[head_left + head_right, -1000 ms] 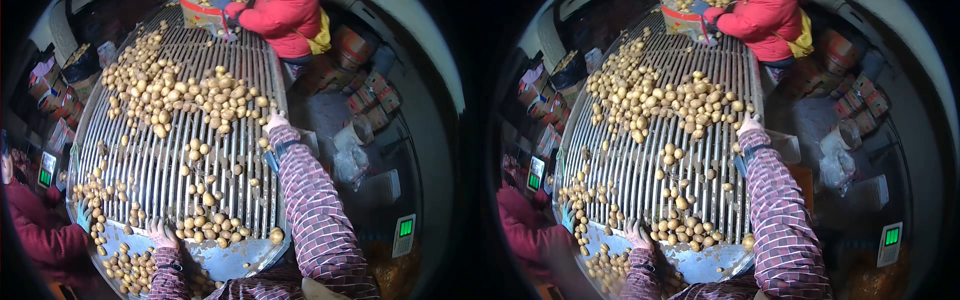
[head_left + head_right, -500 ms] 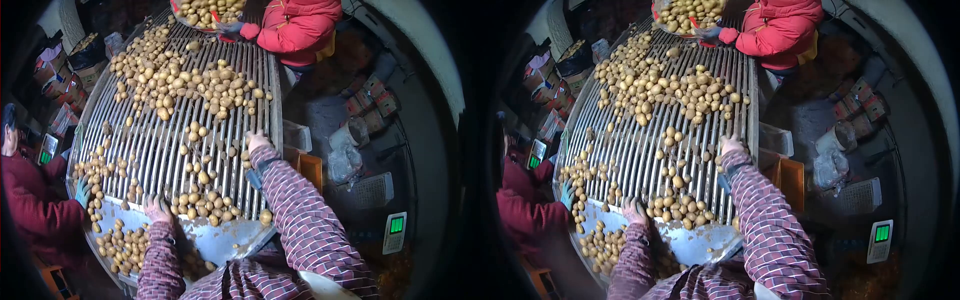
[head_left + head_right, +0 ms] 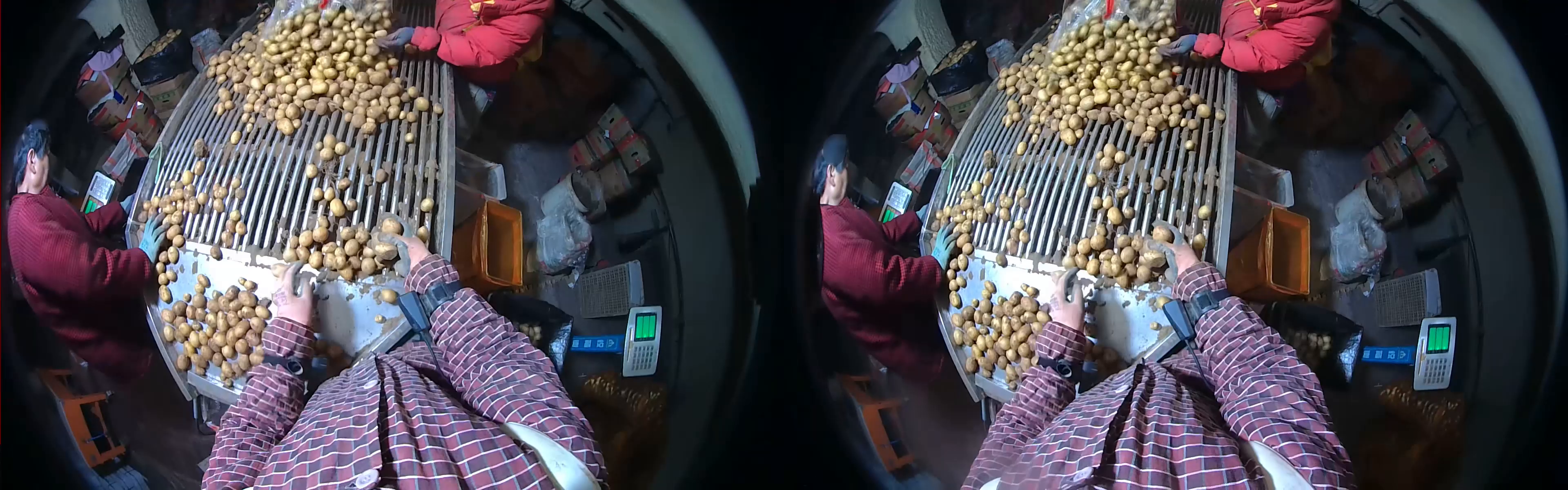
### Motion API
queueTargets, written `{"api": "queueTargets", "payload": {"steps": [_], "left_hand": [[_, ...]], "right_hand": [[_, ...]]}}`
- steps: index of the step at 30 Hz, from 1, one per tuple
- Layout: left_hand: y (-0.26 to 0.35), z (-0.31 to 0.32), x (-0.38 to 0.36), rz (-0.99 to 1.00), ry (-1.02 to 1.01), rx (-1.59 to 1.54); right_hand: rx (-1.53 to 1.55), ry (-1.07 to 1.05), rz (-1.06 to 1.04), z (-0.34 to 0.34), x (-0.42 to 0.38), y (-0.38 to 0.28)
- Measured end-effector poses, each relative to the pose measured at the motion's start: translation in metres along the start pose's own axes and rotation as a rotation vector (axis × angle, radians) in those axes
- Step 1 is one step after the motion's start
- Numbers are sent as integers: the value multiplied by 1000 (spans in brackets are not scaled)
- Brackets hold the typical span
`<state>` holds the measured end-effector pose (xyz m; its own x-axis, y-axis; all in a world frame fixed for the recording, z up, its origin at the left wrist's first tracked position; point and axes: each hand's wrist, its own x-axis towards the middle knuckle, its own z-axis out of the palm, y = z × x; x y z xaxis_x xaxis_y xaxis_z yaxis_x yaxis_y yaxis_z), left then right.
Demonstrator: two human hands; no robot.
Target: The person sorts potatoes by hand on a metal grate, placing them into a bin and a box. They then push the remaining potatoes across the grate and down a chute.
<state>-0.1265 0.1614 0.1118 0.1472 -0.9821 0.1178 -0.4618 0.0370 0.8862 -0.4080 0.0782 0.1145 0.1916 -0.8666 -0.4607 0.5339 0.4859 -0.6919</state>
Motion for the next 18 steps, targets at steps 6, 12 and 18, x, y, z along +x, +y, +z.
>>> {"api": "queueTargets", "payload": {"steps": [6,12,18], "left_hand": [[67,33,-35,-714,-516,-1301],[56,33,-41,-764,-699,-1503],[39,34,-55,-853,-627,-1485]], "right_hand": [[-61,-140,-60,76,-68,2],[320,-280,117,57,-72,24],[352,-308,182,64,-89,32]]}}
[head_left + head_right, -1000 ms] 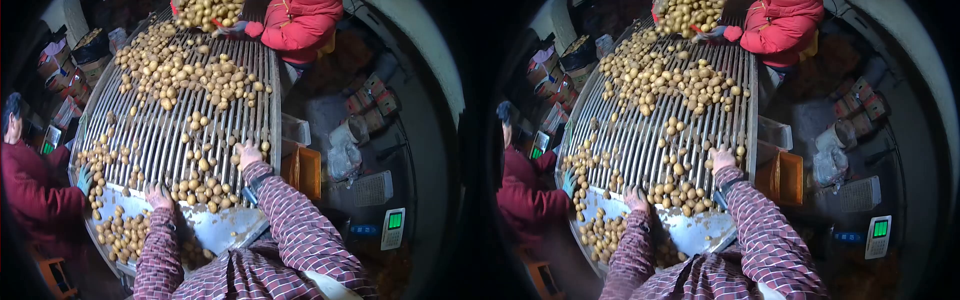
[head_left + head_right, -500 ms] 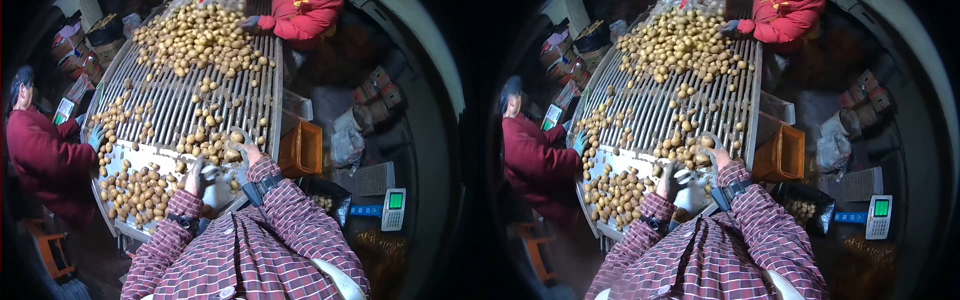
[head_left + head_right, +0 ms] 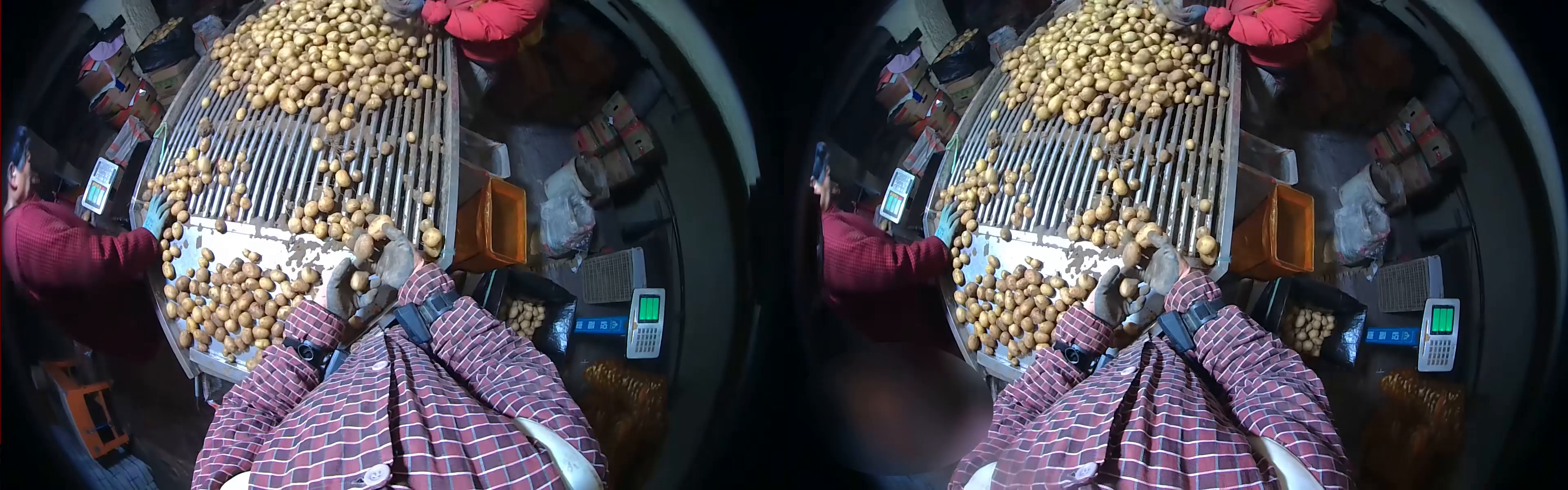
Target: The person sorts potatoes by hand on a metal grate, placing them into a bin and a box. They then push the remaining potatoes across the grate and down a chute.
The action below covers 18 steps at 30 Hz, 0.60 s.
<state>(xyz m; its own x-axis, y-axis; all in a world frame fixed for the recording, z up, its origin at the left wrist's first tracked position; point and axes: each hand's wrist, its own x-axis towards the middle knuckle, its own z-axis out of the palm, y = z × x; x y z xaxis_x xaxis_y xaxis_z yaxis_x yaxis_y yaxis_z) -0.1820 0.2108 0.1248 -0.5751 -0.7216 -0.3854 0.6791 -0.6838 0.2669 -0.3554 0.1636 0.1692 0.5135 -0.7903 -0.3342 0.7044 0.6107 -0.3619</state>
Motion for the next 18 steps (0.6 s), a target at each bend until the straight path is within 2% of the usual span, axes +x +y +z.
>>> {"api": "queueTargets", "payload": {"steps": [1,2,3,5,6,7,9,10,11,12,13,15,16,17,18], "left_hand": [[1,-5,1,-38,-6,-4],[-2,-10,4,0,83,-29],[-1,-14,3,18,-72,-107],[3,-26,-4,4,146,87],[7,-13,-11,-50,177,73],[5,-3,-16,-23,306,143],[4,-30,-13,-29,212,256],[9,-41,-16,-83,95,162],[10,-46,-14,-144,-15,66],[12,-23,-21,-120,143,288],[13,-18,-21,-141,212,302],[13,-13,-22,-188,237,292],[14,-16,-21,-193,193,305],[12,-17,-20,-200,199,311],[10,-16,-17,-185,194,312]], "right_hand": [[22,-17,59,-3,0,1],[-72,71,1,-6,1,5],[-42,243,-96,21,-2,12],[-172,164,-20,-16,-3,13],[-140,155,-20,0,-12,12],[-234,239,67,-6,-17,10],[-319,255,108,-12,-34,11],[-409,320,78,2,-52,11],[-462,306,126,-36,-49,17],[-396,312,46,-41,-67,19],[-330,314,-29,-45,-84,22],[-296,409,0,-68,-122,10],[-228,469,-80,-81,-145,6],[-22,367,-296,-96,-166,2],[66,525,-423,-105,-185,-5]]}}
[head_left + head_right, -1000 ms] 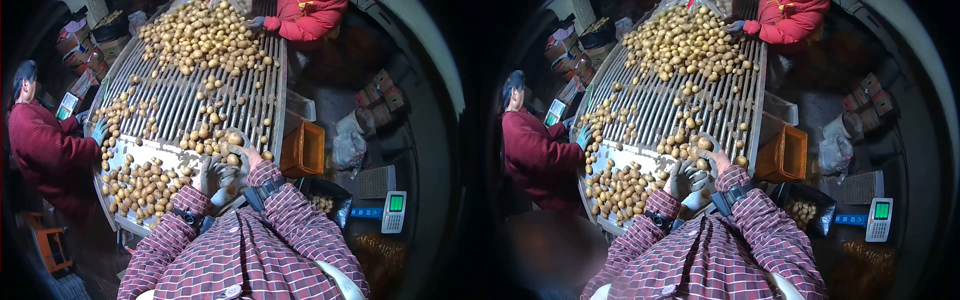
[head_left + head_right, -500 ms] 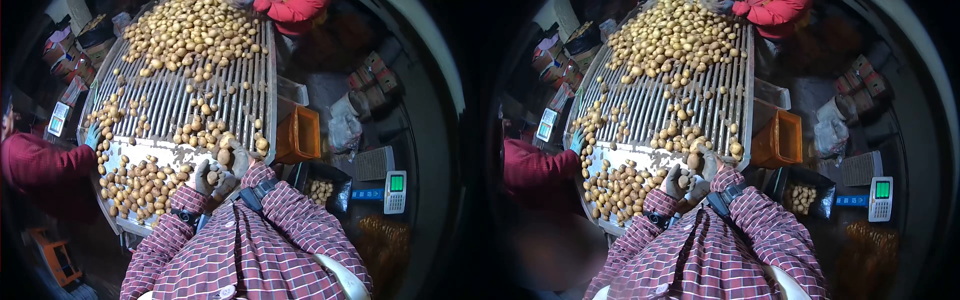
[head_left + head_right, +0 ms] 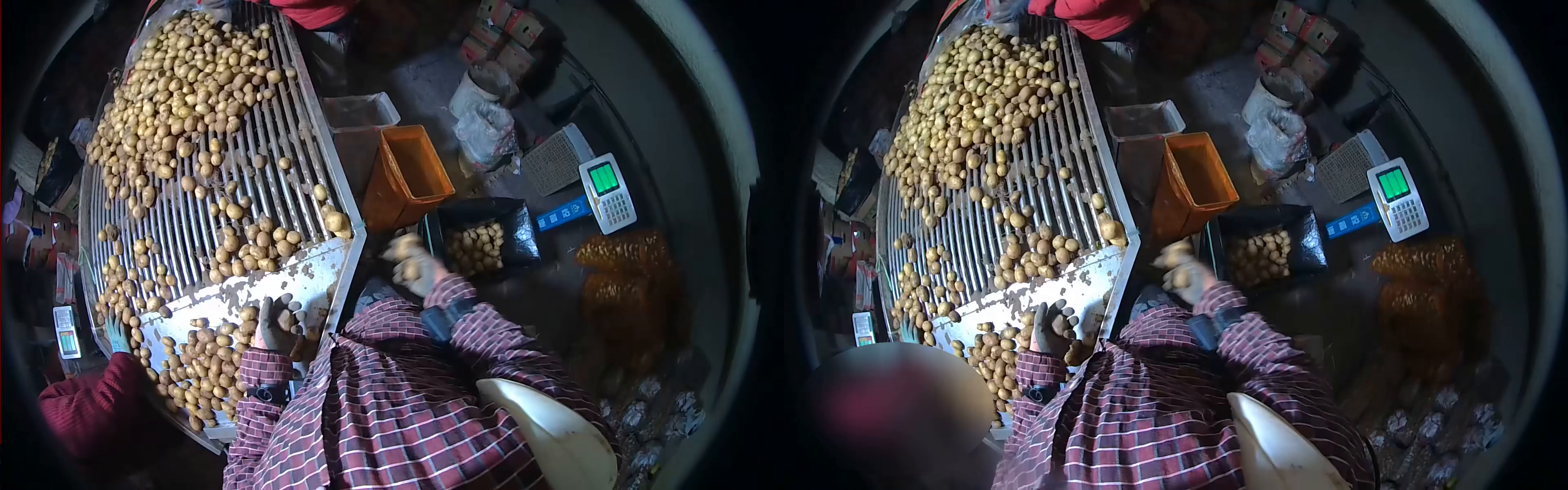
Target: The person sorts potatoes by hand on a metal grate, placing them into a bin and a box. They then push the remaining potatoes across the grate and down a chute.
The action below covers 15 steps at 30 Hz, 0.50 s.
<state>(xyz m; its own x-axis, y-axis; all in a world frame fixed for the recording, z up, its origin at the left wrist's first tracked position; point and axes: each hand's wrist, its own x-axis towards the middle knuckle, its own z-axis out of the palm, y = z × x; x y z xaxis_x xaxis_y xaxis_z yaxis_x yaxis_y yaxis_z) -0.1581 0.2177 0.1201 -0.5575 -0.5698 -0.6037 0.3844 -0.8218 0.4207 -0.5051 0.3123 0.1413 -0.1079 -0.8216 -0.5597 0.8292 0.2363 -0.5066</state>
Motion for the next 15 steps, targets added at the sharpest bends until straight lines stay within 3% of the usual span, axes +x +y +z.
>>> {"api": "queueTargets", "payload": {"steps": [3,5,6,8,10,12,13,15], "left_hand": [[-8,3,13,54,-158,-45],[-7,21,15,70,-130,-36],[-6,32,17,77,-179,-64],[-8,48,21,96,-249,-82],[-10,65,25,122,-261,-42],[-12,78,28,131,-289,-13],[-13,86,27,140,-288,0],[-16,86,30,145,-320,5]], "right_hand": [[141,298,-156,-91,-10,-27],[267,376,-149,-128,-16,-23],[265,366,-130,-116,-15,-19],[-98,258,-120,-59,-37,-12],[-203,17,45,-10,-38,-7],[-475,-27,157,48,-41,-2],[-422,-213,216,50,-31,9],[-413,-247,257,65,-23,30]]}}
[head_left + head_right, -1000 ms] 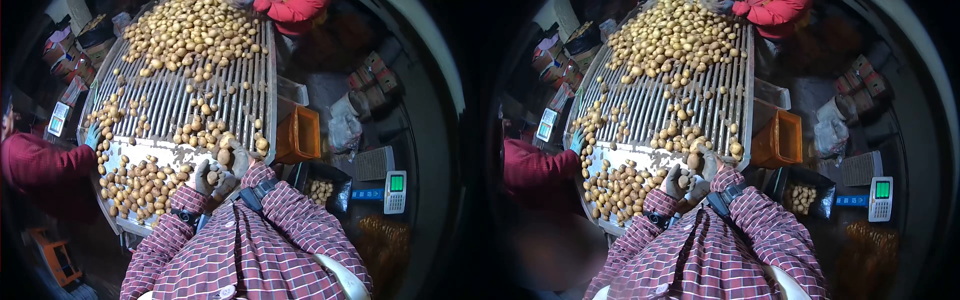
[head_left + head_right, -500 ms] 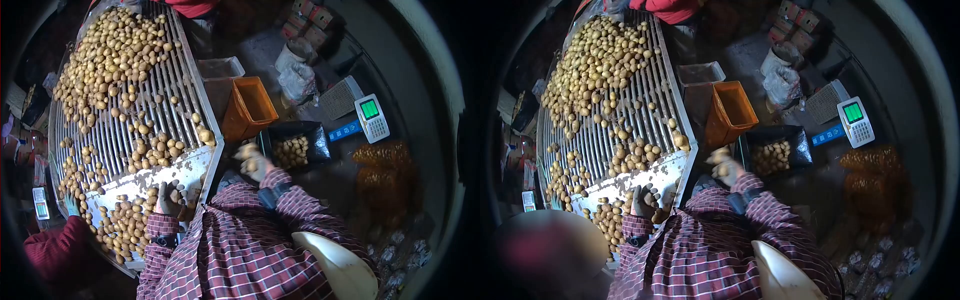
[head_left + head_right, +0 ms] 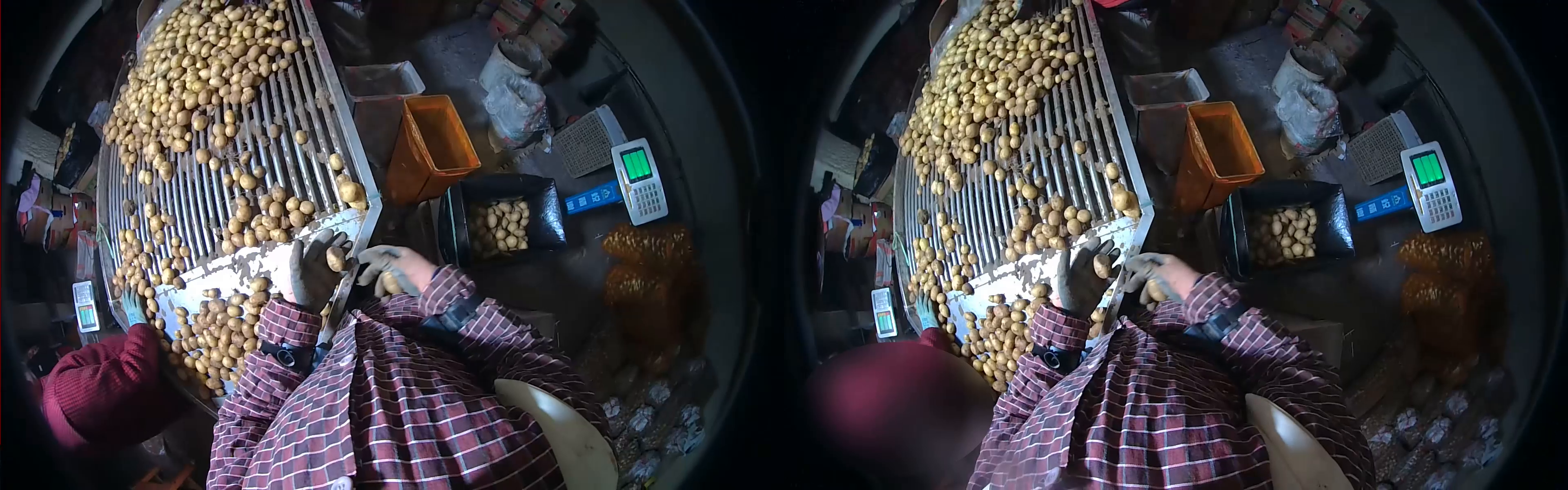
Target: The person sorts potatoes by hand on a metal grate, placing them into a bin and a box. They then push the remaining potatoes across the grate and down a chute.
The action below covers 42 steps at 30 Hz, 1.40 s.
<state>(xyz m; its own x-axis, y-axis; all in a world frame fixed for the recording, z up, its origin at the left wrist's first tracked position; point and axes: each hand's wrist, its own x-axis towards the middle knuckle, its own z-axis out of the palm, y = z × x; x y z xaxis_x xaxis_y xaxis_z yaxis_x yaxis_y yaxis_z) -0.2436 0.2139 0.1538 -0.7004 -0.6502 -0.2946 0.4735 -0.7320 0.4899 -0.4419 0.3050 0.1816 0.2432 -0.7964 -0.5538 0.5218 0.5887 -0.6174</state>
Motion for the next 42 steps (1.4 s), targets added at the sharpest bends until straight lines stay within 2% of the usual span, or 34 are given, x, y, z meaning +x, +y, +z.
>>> {"api": "queueTargets", "payload": {"steps": [2,3,4,5,6,7,8,9,10,11,12,14,15,16,18,19,21,22,23,24,25,28,30,32,33,35,36,38,39,40,42], "left_hand": [[-4,-8,-1,-5,-16,176],[-9,-4,-1,13,-87,207],[-8,14,0,56,-45,349],[-1,31,-2,-55,-8,752],[17,78,-8,-154,30,1156],[-1,13,2,143,-157,1136],[-4,28,-6,66,-165,787],[-5,27,-6,-9,-169,586],[-4,24,-5,-81,-169,386],[-3,16,-4,-144,-132,327],[-2,5,-3,-205,-94,267],[-4,-17,-4,-144,-10,313],[-6,-34,-5,-132,62,281],[-6,-50,-8,-117,133,247],[2,-65,-19,-115,173,223],[3,-73,-26,-84,185,229],[5,-89,-36,-66,226,237],[5,-96,-40,-53,235,235],[3,-103,-43,-44,238,234],[2,-109,-45,-53,271,216],[3,-112,-46,-62,304,198],[7,-107,-53,-44,321,203],[10,-108,-53,-42,406,119],[13,-112,-61,125,395,227],[12,-121,-60,188,528,187],[18,-125,-63,345,613,323],[20,-127,-63,439,664,404],[33,-121,-72,489,663,542],[36,-126,-78,520,739,679],[40,-124,-82,548,819,813],[48,-118,-98,582,945,1056]], "right_hand": [[-245,112,-75,18,11,9],[-325,134,-76,20,16,12],[-405,162,-77,16,24,19],[-710,263,-106,-1,49,40],[-582,275,-251,-9,56,54],[-452,218,-268,-22,58,61],[-324,154,-284,-32,58,62],[-327,162,-291,-35,47,53],[-180,182,-163,-35,28,39],[-36,197,-37,-40,14,28],[155,174,-53,-57,12,37],[162,398,18,-83,10,51],[157,325,120,-107,7,56],[384,239,47,-125,10,70],[569,194,100,-152,19,80],[549,185,94,-161,32,67],[979,-146,25,-179,61,36],[804,-142,-207,-182,85,7],[1264,115,-63,-148,78,-58],[525,104,-273,-155,92,-89],[327,394,-362,-127,86,-128],[307,515,-396,-130,102,-156],[264,489,-388,-132,107,-144],[345,419,-342,-142,115,-124],[299,465,-367,-127,111,-121],[198,495,-463,-82,97,-126],[186,481,-440,-59,99,-129],[-188,226,-553,-23,113,-135],[-393,69,-636,-26,138,-133],[-424,60,-501,-1,138,-140],[-928,218,-398,22,154,-156]]}}
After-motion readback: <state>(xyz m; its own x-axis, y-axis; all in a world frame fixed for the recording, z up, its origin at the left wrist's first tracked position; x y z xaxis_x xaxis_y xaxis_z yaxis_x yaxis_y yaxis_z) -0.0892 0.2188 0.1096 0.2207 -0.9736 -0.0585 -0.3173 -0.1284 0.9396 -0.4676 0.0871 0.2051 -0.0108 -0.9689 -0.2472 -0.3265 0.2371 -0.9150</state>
